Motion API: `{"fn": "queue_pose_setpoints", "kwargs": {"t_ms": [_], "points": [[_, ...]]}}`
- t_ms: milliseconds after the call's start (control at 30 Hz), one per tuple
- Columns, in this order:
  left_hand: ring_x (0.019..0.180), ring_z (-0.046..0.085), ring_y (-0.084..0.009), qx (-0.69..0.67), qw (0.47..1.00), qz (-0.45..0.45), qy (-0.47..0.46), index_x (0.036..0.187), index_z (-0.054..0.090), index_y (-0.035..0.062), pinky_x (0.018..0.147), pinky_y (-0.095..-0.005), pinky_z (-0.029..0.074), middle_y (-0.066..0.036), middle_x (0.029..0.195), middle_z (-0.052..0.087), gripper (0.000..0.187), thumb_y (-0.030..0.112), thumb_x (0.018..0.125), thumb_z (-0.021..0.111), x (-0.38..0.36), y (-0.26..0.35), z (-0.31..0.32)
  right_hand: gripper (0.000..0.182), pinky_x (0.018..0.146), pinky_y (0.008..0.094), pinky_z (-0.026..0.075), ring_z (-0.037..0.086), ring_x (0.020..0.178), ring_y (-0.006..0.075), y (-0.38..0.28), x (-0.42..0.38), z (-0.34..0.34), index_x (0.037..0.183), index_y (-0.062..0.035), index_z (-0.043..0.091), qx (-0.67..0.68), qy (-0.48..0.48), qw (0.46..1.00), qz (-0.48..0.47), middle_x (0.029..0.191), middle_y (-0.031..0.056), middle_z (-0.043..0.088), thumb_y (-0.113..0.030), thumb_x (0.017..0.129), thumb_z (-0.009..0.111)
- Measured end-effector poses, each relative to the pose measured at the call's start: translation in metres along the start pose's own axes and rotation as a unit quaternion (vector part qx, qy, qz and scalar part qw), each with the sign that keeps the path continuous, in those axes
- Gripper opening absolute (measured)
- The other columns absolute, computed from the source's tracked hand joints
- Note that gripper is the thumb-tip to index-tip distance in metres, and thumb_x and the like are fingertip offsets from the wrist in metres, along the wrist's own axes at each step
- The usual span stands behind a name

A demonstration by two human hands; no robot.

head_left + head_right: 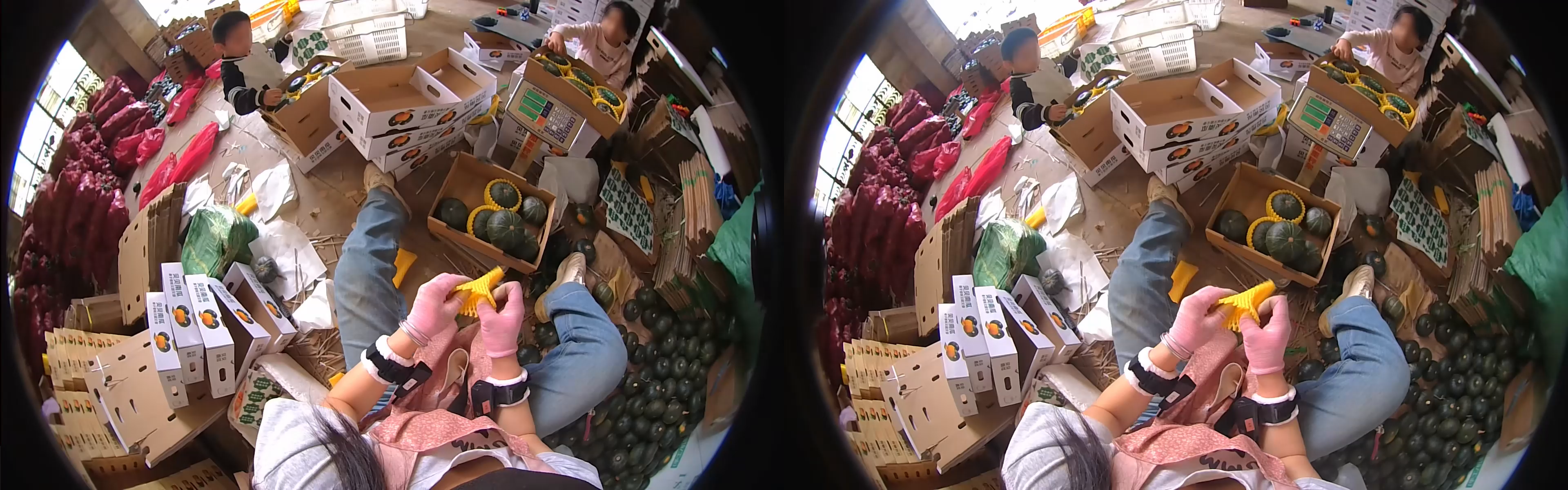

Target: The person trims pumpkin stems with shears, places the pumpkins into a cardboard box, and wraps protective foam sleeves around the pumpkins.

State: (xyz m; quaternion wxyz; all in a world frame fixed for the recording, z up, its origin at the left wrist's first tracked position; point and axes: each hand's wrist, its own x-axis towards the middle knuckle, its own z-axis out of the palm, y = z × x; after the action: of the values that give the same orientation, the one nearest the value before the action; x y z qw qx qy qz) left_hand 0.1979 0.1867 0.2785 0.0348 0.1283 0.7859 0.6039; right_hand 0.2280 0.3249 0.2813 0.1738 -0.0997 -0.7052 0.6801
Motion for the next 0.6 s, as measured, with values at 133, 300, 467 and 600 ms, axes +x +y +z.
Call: {"fn": "queue_pose_setpoints", "kwargs": {"t_ms": [133, 300, 467, 600], "points": [[0.092, 0.061, -0.0175, -0.365, 0.913, -0.168, -0.069, 0.111, 0.058, -0.0023, 0.085, -0.0282, 0.048, -0.009, 0.100, 0.063, 0.028, 0.007, 0.085, 0.061, -0.001, -0.004, -0.001, 0.009, 0.066, 0.0257, 0.046, 0.056, 0.071, 0.0152, 0.012, 0.008, -0.004, 0.079, -0.0018, 0.056, -0.140, -0.032, 0.989, -0.045, 0.076, 0.0042, 0.057, 0.005, 0.074, 0.054], [0.097, 0.059, -0.0152, -0.572, 0.745, -0.253, -0.231, 0.106, 0.060, 0.0006, 0.088, -0.0291, 0.046, -0.006, 0.104, 0.062, 0.027, 0.022, 0.090, 0.060, 0.004, -0.008, -0.025, 0.027, 0.078, 0.0280, 0.052, 0.065, 0.086, 0.0191, 0.011, 0.008, -0.043, 0.089, 0.0005, 0.063, 0.381, -0.133, 0.874, 0.270, 0.089, 0.0093, 0.068, 0.012, 0.069, 0.049], [0.095, 0.057, -0.0098, -0.411, 0.868, -0.141, -0.240, 0.110, 0.058, -0.0040, 0.086, -0.0250, 0.045, -0.003, 0.102, 0.062, 0.034, 0.022, 0.089, 0.062, 0.009, 0.003, -0.032, 0.021, 0.087, 0.0298, 0.049, 0.064, 0.091, 0.0184, 0.002, 0.005, -0.032, 0.097, 0.0017, 0.063, 0.349, -0.255, 0.854, 0.290, 0.099, 0.0076, 0.066, 0.005, 0.076, 0.059], [0.083, 0.056, -0.0113, -0.230, 0.966, -0.052, -0.101, 0.096, 0.062, -0.0012, 0.075, -0.0241, 0.045, -0.002, 0.090, 0.060, 0.019, 0.005, 0.080, 0.068, 0.005, -0.001, -0.011, 0.017, 0.084, 0.0258, 0.049, 0.058, 0.092, 0.0115, -0.008, 0.002, -0.005, 0.102, -0.0025, 0.059, 0.363, -0.128, 0.901, 0.198, 0.098, 0.0020, 0.059, -0.007, 0.086, 0.061]]}}
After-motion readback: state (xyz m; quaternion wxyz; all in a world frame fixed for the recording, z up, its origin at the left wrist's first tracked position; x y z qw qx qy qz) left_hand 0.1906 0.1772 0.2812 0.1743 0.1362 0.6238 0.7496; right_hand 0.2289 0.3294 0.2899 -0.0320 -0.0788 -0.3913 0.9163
